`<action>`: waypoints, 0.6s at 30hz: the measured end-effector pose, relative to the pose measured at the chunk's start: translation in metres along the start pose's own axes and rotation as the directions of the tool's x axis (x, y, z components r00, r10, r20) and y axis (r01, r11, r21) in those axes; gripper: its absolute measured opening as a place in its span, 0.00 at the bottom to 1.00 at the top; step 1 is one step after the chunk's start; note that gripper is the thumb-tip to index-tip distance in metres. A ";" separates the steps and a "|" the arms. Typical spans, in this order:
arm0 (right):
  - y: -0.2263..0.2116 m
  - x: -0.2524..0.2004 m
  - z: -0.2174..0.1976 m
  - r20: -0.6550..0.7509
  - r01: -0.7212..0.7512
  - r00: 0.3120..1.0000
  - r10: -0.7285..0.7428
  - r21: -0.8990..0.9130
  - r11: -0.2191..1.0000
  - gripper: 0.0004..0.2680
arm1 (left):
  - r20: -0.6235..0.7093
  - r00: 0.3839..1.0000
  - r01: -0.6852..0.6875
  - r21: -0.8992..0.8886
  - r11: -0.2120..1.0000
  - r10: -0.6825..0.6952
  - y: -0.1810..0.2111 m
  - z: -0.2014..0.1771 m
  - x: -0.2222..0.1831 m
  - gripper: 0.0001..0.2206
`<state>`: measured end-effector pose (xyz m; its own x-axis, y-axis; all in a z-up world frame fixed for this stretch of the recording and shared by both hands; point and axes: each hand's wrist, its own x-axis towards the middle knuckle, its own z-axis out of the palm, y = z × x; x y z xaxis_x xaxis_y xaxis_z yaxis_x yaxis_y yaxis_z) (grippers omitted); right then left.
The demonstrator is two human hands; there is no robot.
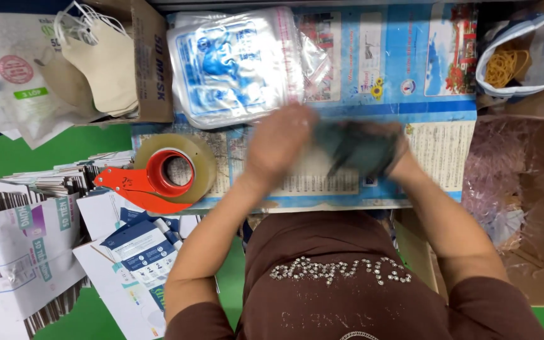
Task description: Manually counting and placing face masks into plastic bags in a factory or assembly environment.
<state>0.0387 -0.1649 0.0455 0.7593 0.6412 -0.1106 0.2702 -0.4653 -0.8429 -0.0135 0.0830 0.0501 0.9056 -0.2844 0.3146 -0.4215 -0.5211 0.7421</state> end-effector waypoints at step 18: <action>-0.023 0.074 0.020 -0.093 -0.154 0.944 0.316 0.723 0.673 0.21 | -0.567 0.788 0.197 -0.140 0.971 -0.241 0.004 -0.057 0.034 0.03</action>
<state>0.0770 -0.0947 0.0464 0.8572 0.4020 -0.3217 -0.3633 0.0293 -0.9312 0.0183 0.1169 0.0970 0.8419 0.3575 0.4043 -0.2245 -0.4493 0.8647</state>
